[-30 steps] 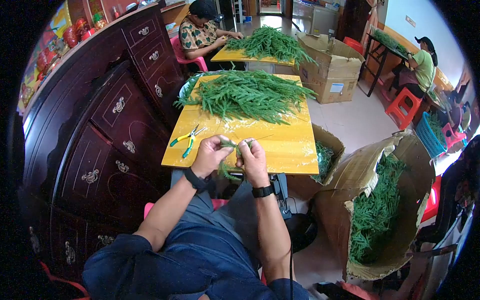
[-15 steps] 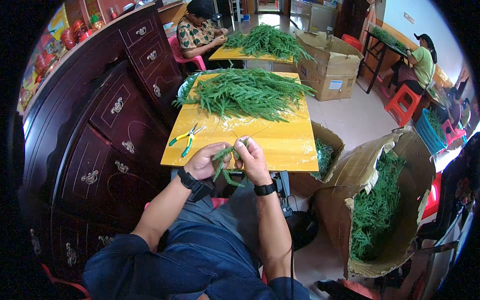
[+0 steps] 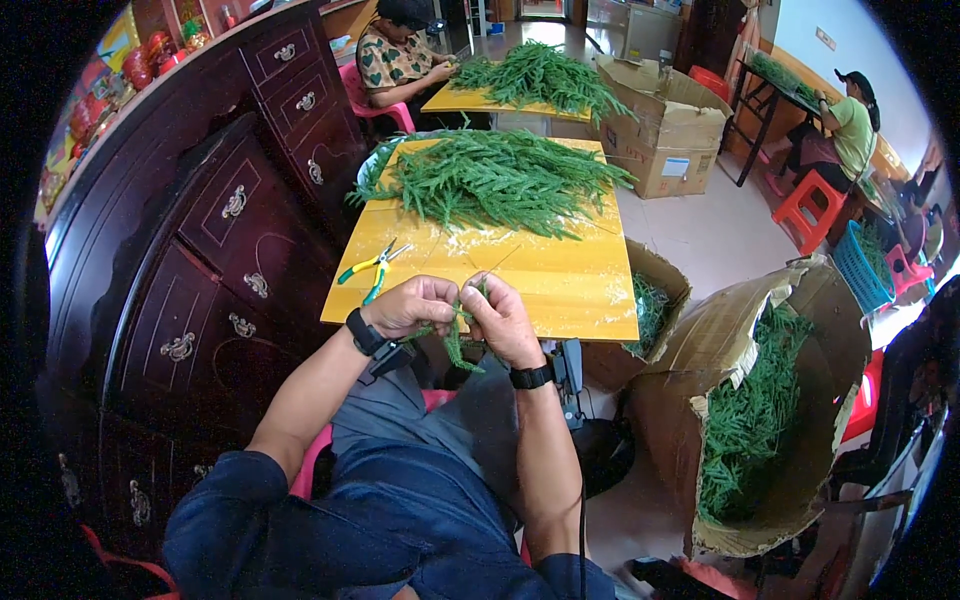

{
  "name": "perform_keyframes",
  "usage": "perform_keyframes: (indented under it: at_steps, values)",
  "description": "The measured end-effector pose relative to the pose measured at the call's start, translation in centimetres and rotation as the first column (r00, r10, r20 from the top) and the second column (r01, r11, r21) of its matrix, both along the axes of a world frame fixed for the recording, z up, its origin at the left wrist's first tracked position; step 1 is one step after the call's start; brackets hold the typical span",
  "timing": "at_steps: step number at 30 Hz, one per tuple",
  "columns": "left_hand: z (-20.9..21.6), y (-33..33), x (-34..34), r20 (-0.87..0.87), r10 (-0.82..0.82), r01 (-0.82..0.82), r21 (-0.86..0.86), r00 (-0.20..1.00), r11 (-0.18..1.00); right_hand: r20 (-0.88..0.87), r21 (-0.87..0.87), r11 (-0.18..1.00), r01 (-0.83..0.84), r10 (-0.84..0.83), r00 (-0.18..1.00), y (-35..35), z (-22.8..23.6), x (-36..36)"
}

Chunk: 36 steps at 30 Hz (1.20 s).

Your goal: The person assembles a wreath by twisting wire around green branches, using pliers to cut the wire and trim the foliage. They repeat this process several times, setting each finished piece on the table.

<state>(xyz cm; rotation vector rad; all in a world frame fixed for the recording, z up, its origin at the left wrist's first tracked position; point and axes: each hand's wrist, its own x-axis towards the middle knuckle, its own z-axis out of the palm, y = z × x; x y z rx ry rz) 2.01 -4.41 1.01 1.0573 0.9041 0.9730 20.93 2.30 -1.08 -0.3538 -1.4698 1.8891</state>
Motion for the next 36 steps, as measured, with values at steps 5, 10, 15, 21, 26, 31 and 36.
perform_keyframes:
  at_steps: [5, 10, 15, 21, 26, 31, 36]
  values:
    - [1.9, -0.7, 2.1, -0.697, 0.442, -0.039, 0.512, 0.565, 0.858, 0.078, 0.024, 0.998, 0.065, -0.067, 0.995, 0.1, -0.7, -0.8]
    - [1.7, -0.8, 3.5, -0.503, 0.862, 0.203, 0.852, 0.063, 0.482, 0.032, -0.093, 0.975, 0.202, -0.200, 0.979, -0.7, -1.1, -2.3]
    - [0.1, -0.8, 2.3, -0.573, 0.789, -0.058, 0.800, 0.220, 0.597, 0.007, -0.025, 0.963, 0.267, -0.267, 0.964, -0.5, -1.3, -2.4]
    - [-1.5, -0.9, 0.2, -0.205, 0.395, -0.384, 0.095, 0.895, 0.919, 0.015, 0.139, 0.957, 0.256, -0.261, 0.965, -0.5, -1.3, -2.0]
    - [-1.7, -1.1, 1.0, 0.195, 0.471, -0.454, -0.123, 0.860, 0.882, 0.022, 0.258, 0.924, 0.283, -0.299, 0.954, -0.7, -1.6, -2.4]
    - [-2.0, -0.9, 1.5, 0.254, 0.479, -0.488, -0.028, 0.841, 0.872, -0.015, 0.011, 0.965, 0.263, -0.263, 0.965, -1.3, -1.4, -3.2]
    - [0.1, -1.6, 3.5, -0.304, 0.796, -0.325, 0.792, 0.524, 0.517, -0.128, -0.353, 0.936, 0.003, -0.051, 0.990, -0.7, -2.2, -3.0]
